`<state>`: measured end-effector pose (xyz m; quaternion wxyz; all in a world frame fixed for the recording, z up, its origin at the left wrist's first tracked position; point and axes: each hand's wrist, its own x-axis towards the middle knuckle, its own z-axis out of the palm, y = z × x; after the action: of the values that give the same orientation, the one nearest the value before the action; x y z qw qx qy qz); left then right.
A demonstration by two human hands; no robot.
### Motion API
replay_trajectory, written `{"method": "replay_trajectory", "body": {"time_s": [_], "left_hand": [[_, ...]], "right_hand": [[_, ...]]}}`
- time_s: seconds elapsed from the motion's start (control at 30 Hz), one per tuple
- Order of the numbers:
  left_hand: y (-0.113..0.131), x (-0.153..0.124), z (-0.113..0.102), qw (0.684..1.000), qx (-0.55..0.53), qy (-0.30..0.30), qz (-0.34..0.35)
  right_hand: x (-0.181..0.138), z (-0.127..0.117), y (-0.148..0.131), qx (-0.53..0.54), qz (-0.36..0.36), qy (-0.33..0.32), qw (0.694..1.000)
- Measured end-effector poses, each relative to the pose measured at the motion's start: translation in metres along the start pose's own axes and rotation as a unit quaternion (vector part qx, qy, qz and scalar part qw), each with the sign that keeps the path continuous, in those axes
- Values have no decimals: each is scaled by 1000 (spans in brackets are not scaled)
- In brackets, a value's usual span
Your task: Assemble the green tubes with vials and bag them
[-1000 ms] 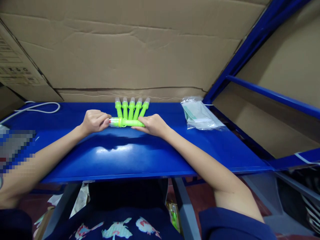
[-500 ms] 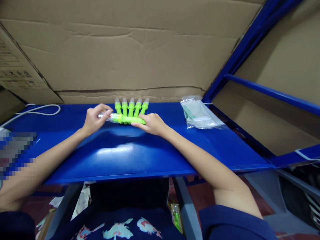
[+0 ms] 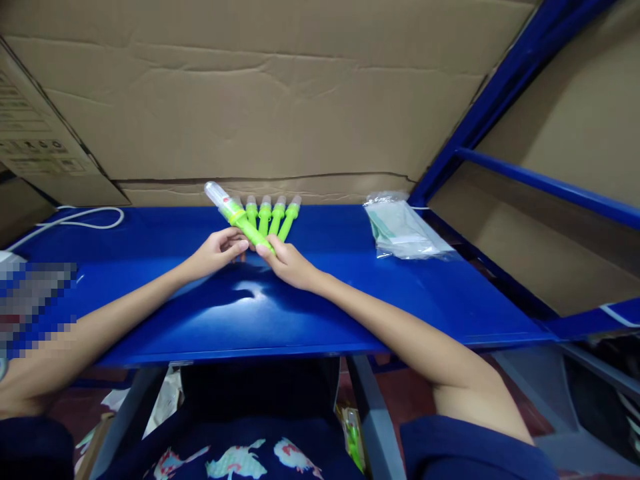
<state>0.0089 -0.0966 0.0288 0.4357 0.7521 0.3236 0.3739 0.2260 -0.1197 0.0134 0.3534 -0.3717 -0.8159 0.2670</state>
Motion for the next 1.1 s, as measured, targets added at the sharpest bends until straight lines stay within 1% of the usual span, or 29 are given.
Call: {"method": "replay_trajectory", "body": {"time_s": [0.1,0.17,0.23,0.3,0.4,0.5,0.6,0.67,0.77,0.87,1.03,1.1], "left_hand": [[4,-2,9,998,-42,15,-35],[7,-3,12,996,-63,30,-50],[10,-3,11,995,-73,40,-54],[11,-1,7,995,-69,55,-54],[7,5,-10,992,-38,106,-59],[-7,14,-34,982,16,175,-70],[-25,20,-59,959,80,243,-121],[-37,21,-71,946,121,265,-143],[-45,20,-79,930,201,264,-160],[-43,19,-78,916,256,250,-181],[-38,17,-75,904,331,211,-169],[-39,17,-77,894,364,197,-173]], "right_hand": [[-4,5,-3,-58,-18,-55,997],[-5,3,-7,-97,-11,-86,991],[-5,-1,-11,-114,-6,-109,988],[-4,-5,-14,-121,-12,-114,986],[-4,-8,-16,-139,-24,-106,984],[-3,-8,-13,-159,-27,-105,981],[-2,-8,-9,-173,-30,-100,979],[-1,-8,-7,-183,-30,-95,978],[0,-9,-6,-198,-29,-90,976],[0,-9,-6,-205,-33,-92,974],[0,-9,-5,-222,-40,-88,970],[0,-8,-5,-229,-39,-90,968]]}}
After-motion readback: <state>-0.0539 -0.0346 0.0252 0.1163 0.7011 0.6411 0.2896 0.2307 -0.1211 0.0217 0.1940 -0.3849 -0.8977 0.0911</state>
